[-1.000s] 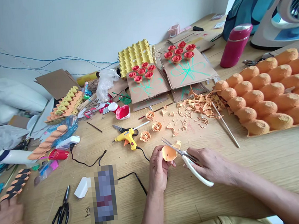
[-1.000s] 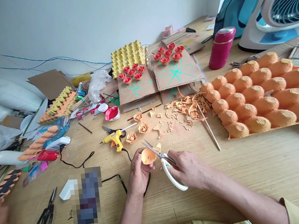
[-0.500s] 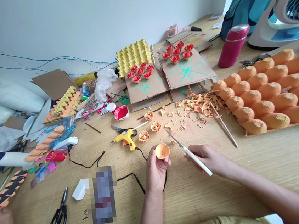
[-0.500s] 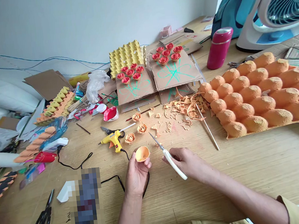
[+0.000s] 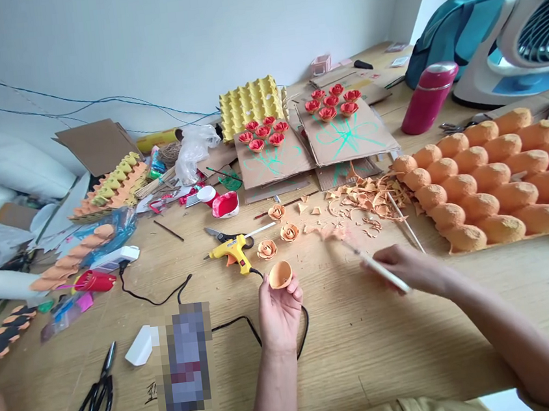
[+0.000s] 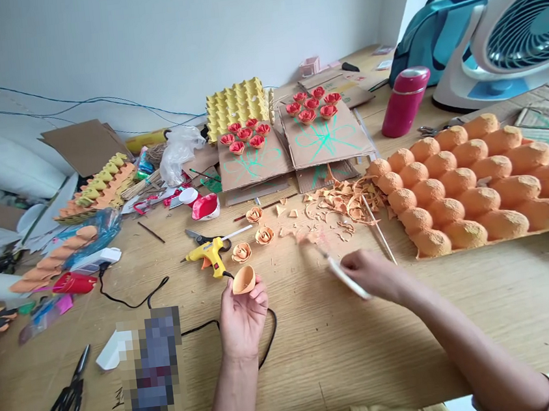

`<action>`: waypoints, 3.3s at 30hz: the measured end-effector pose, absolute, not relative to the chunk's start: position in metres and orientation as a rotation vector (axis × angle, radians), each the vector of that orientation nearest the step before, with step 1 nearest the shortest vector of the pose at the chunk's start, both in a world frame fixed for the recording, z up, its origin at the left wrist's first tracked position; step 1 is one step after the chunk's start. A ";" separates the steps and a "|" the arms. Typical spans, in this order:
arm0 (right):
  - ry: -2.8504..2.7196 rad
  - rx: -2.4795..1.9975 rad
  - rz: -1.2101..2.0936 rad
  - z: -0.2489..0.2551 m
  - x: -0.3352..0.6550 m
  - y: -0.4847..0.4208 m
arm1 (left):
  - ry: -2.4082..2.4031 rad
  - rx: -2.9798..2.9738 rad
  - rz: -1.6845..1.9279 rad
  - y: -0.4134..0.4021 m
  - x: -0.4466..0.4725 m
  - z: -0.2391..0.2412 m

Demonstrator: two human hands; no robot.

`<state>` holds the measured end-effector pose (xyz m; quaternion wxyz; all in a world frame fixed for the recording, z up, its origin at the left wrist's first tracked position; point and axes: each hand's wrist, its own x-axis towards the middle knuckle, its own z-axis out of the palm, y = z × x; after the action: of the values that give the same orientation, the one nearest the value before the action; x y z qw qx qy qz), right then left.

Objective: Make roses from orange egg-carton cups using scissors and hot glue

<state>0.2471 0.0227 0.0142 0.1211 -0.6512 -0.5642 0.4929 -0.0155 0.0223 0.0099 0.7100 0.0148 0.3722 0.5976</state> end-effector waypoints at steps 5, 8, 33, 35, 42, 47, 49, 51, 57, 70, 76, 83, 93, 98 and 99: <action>-1.453 -1.875 1.446 0.018 0.253 0.030 | 0.765 0.005 1.291 0.020 -0.014 0.017; -1.344 -1.670 1.644 0.022 0.233 0.039 | 0.758 0.005 1.281 0.019 -0.013 0.020; -0.707 -1.120 1.729 0.010 0.184 0.023 | 0.749 0.542 1.212 0.004 -0.005 0.009; -0.788 -1.109 1.696 0.013 0.184 0.023 | 0.788 0.616 1.221 0.004 -0.005 0.007; -0.991 -1.124 1.569 0.006 0.181 0.024 | 0.909 0.885 1.240 0.004 -0.001 0.000; -1.019 -1.162 1.485 -0.004 0.177 0.026 | 0.953 1.061 1.184 0.001 0.006 -0.006; -1.014 -1.182 1.463 -0.006 0.177 0.028 | 0.994 1.154 1.171 0.000 0.008 -0.007; -1.004 -1.200 1.447 -0.008 0.179 0.029 | 1.032 1.201 1.166 -0.001 0.010 -0.007; -0.975 -1.262 1.361 -0.008 0.193 0.035 | 1.083 1.125 1.170 -0.001 0.011 -0.008; -0.973 -1.232 1.501 -0.012 0.187 0.027 | 1.066 1.372 1.048 -0.001 0.010 -0.008; -0.932 -1.248 1.430 -0.012 0.192 0.032 | 1.079 1.213 1.080 -0.002 0.008 -0.010; -0.934 -1.252 1.403 -0.004 0.198 0.028 | 1.029 0.990 1.119 0.002 0.007 -0.011; -1.394 -1.197 1.423 0.031 0.211 0.041 | 0.979 0.989 1.122 0.028 0.010 -0.002; -1.809 -1.322 1.033 0.014 0.215 0.044 | 1.036 1.007 1.233 0.036 0.017 -0.010; -1.860 -1.340 0.977 0.009 0.216 0.043 | 1.049 0.994 1.228 0.036 0.017 -0.012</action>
<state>0.2164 0.0429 0.0085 0.3190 -0.5095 -0.7074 0.3717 0.0174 0.0359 -0.0122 0.5830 0.4257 0.4495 0.5262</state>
